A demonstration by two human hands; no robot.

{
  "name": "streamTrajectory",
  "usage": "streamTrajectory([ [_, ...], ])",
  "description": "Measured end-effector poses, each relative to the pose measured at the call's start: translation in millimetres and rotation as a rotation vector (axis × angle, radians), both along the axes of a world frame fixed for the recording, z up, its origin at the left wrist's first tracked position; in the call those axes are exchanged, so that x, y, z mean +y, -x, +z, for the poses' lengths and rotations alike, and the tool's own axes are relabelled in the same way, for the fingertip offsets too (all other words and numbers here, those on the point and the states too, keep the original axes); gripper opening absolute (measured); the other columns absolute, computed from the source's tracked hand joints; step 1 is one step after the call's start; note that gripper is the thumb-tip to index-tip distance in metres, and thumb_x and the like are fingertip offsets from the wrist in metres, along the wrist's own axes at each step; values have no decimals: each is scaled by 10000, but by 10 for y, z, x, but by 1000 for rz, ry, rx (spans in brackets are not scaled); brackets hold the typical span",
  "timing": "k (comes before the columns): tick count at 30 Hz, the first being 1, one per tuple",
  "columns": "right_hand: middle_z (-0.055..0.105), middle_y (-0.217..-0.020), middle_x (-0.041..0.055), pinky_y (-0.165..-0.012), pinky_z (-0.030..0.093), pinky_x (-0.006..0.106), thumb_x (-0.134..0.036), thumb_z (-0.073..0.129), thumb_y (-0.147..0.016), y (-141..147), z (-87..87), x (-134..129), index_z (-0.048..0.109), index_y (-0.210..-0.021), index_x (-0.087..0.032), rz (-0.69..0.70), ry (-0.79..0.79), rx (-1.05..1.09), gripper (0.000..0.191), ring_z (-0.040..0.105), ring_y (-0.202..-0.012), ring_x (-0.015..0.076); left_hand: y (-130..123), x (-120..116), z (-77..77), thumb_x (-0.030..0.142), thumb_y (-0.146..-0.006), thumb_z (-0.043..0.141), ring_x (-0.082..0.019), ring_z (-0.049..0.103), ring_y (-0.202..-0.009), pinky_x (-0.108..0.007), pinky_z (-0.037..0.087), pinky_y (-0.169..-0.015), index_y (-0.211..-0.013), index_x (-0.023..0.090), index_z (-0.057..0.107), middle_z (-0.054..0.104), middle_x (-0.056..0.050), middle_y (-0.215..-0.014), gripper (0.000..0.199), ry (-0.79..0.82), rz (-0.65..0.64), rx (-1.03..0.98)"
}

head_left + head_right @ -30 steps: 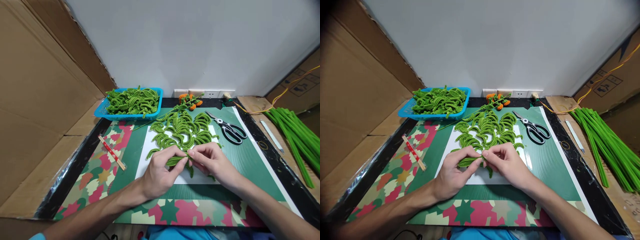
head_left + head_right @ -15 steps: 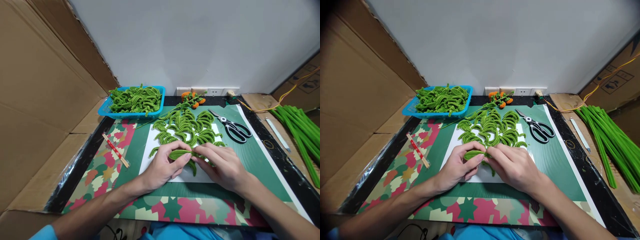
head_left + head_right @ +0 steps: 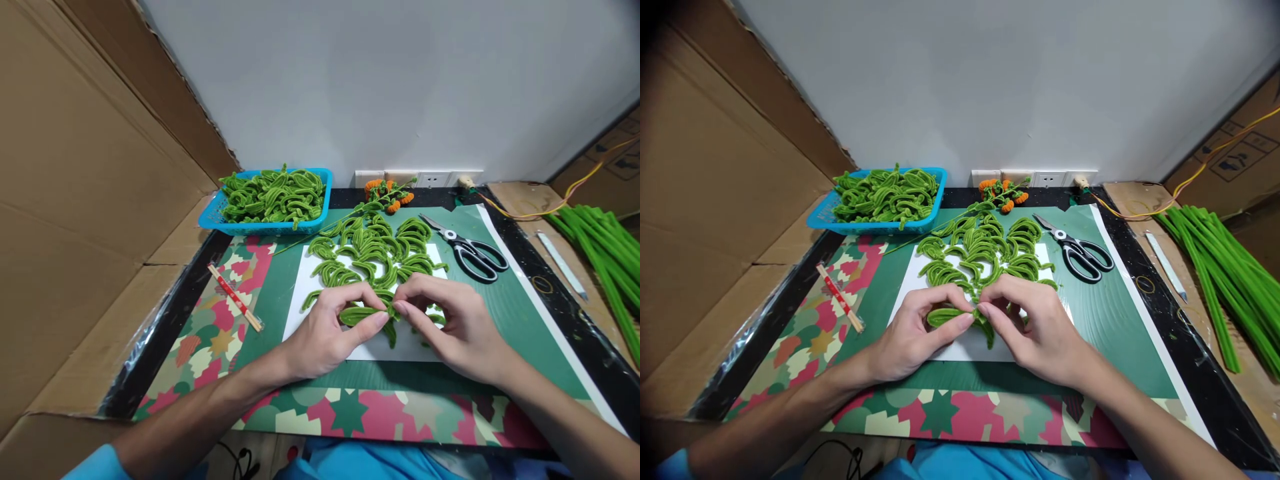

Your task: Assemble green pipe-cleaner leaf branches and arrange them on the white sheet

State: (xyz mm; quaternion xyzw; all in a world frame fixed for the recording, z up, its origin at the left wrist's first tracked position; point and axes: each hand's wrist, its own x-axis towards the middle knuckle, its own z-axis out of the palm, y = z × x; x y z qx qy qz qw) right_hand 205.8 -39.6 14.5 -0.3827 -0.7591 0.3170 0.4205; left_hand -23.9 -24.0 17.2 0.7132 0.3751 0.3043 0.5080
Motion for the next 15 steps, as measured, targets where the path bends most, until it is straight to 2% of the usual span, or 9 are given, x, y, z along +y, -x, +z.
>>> streamTrajectory([
  [4,698,-764,0,-516,452,205,-261,669,-1034,21,-6,-18,733,-913,-197,-15,207,77,152,609,-613,114,0,-3,-37,339,-1020,716,-151,658,-824,-259,497,-771,-986,170,733,735,-25,-905,173,-68,-17,20],
  [11,661,-682,-12,-472,401,212,-321,708,-1019,49,17,-4,735,-901,-189,-9,349,119,179,555,-561,113,-26,-12,-89,309,-1033,696,-149,666,-831,-264,498,-800,-1009,188,743,736,-13,-906,132,-171,18,24],
  [13,652,-675,-19,-479,408,214,-322,697,-1033,54,23,1,725,-907,-191,5,349,111,184,553,-558,111,-23,-18,-70,310,-1031,691,-152,670,-846,-263,507,-803,-994,188,740,734,-21,-921,136,-136,37,17],
  [15,675,-723,-12,-513,443,217,-290,660,-1056,50,12,3,718,-937,-194,-2,245,70,164,584,-590,113,-21,-24,-55,349,-1028,700,-126,639,-716,-240,497,-682,-989,187,719,690,-4,-829,168,-2,55,-14],
])
